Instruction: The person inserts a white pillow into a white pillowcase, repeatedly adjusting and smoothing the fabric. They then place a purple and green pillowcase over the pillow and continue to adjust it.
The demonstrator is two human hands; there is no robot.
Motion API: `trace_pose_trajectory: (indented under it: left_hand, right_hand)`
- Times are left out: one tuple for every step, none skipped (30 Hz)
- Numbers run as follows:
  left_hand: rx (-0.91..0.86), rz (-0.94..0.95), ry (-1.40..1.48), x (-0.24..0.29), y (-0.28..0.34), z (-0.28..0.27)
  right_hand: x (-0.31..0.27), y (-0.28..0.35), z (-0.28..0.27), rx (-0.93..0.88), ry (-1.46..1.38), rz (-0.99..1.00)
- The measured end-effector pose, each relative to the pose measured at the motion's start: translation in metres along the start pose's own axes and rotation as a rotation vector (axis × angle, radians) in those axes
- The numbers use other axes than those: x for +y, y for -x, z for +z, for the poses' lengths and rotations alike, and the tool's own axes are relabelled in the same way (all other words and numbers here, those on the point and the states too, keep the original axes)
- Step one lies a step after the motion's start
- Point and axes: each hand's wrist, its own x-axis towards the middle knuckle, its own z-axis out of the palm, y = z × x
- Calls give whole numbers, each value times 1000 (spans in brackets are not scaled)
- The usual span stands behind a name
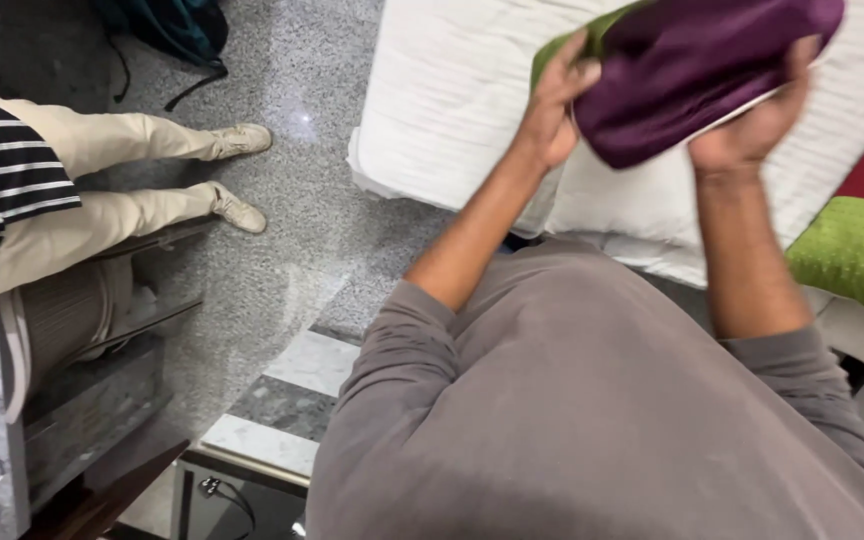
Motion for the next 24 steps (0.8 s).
trace_pose_trajectory:
  left_hand:
    - [-71, 127, -74, 12, -6, 4]
    - [-149, 243, -142, 18, -16, 9]
    - [-153, 226, -137, 28, -15, 16]
    - [-182, 319, -302, 29, -13, 24]
    - [-214, 410, -465, 29, -12, 33]
    - [-226, 380, -447, 22, 0, 32]
    - [-155, 347, -651, 15, 13, 31]
    - [-88, 321, -867, 18, 23, 29]
    - [-108, 301, -864, 1, 33, 6]
    - [-90, 238, -927, -16, 41, -17]
    - [-73, 177, -990, -32, 50, -40]
    - [-82, 163, -988, -51, 64, -80]
    - [-109, -50, -1174, -69, 79, -120]
    - [-141, -262, -1354, -87, 89, -160]
    - [-157, -268, -1353, -84, 102, -175]
    - [-204, -295, -1394, -84, 113, -189]
    - [-251, -321, -1435, -85, 124, -203]
    - [-252, -326, -1435, -77, 126, -205]
    - [-111, -379, -1356, -68, 129, -206]
    - [32, -431, -1274, -58, 134, -208]
    - [36, -436, -1277, -46, 133, -205]
    - [112, -384, -1258, -31, 123, -204]
    - [186, -331, -1237, -16, 114, -201]
    - [189, -328, -1237, -13, 106, -201]
  right_hand:
    - [-10, -3, -7, -16, 53, -49]
    - [-26, -3, -17, -24, 116, -108]
    - [-31, -6, -28, -10, 121, -117]
    - [-43, 0, -41, -1, 181, -156]
    - [-56, 8, -55, 7, 243, -192]
    - [-59, 16, -71, 36, 259, -208]
    - [-64, 24, -85, 95, 244, -227]
    - [-62, 26, -98, 144, 218, -249]
    - [-52, 33, -112, 164, 223, -268]
    - [-44, 38, -126, 284, 163, -242]
    - [-36, 43, -140, 406, 105, -221]
    - [-21, 57, -173, 419, 107, -230]
    - [-6, 71, -206, 529, 28, -132]
    - [8, 82, -240, 629, -53, -36]
    - [11, 88, -239, 637, -52, -50]
    - [10, 93, -240, 674, -5, -63]
    - [9, 98, -241, 711, 43, -77]
    - [4, 91, -233, 715, 41, -77]
    - [-2, 84, -225, 687, 69, -80]
    - [-5, 78, -216, 658, 93, -80]
    - [-16, 69, -198, 662, 88, -77]
    - [-28, 51, -180, 551, 163, -84]
    - [-40, 33, -162, 439, 237, -92]
    - [-45, 23, -178, 435, 237, -90]
